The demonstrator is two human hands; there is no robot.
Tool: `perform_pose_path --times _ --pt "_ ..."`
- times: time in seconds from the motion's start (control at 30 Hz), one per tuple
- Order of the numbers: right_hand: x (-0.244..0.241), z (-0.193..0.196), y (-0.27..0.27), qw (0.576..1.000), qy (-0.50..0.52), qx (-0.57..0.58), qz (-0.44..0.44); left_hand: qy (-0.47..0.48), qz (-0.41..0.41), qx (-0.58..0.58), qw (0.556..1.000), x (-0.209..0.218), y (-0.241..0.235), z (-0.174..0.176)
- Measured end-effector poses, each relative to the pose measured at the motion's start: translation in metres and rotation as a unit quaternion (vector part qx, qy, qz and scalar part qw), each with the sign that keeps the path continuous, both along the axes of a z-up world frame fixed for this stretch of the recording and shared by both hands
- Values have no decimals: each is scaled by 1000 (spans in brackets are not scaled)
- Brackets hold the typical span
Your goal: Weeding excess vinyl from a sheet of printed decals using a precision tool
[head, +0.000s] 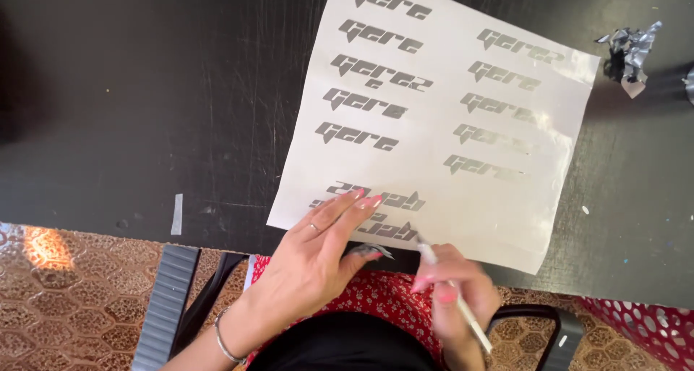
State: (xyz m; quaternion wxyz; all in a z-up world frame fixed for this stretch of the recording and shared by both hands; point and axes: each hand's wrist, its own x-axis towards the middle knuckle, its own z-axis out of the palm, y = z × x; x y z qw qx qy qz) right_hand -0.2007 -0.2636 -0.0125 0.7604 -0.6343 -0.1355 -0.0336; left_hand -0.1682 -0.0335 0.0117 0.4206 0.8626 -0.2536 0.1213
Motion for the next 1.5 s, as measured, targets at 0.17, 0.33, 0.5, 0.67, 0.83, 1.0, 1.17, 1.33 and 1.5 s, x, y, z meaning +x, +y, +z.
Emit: perform_pose_path --times 0.17,0.33,0.5,0.67,0.83,1.0,1.17,1.33,1.5 --pt "9 28 21 946 1 -317 -70 24 -3 -35 999 -1 3 0" --pt "15 28 20 940 -71 -329 -55 18 13 -25 999 0 1 0" --pt "14 11 13 925 -98 -361 -65 14 9 -33 999 -3 1 -9" --pt "12 7 13 902 -140 -404 -51 30 -22 3 999 1 2 -2" --pt "11 -3 14 881 -174 -437 -51 9 -26 31 999 0 0 -7" --pt "17 4 17 851 -243 -463 -53 -22 -36 64 997 1 0 -8" --pt "11 1 16 890 -212 -400 -61 -31 -29 39 998 1 -1 3" --pt "19 34 33 929 -158 -335 -9 -29 13 -88 996 -6 1 -13" --pt "29 15 32 940 -180 -289 28 -91 101 -83 987 -9 14 -20"
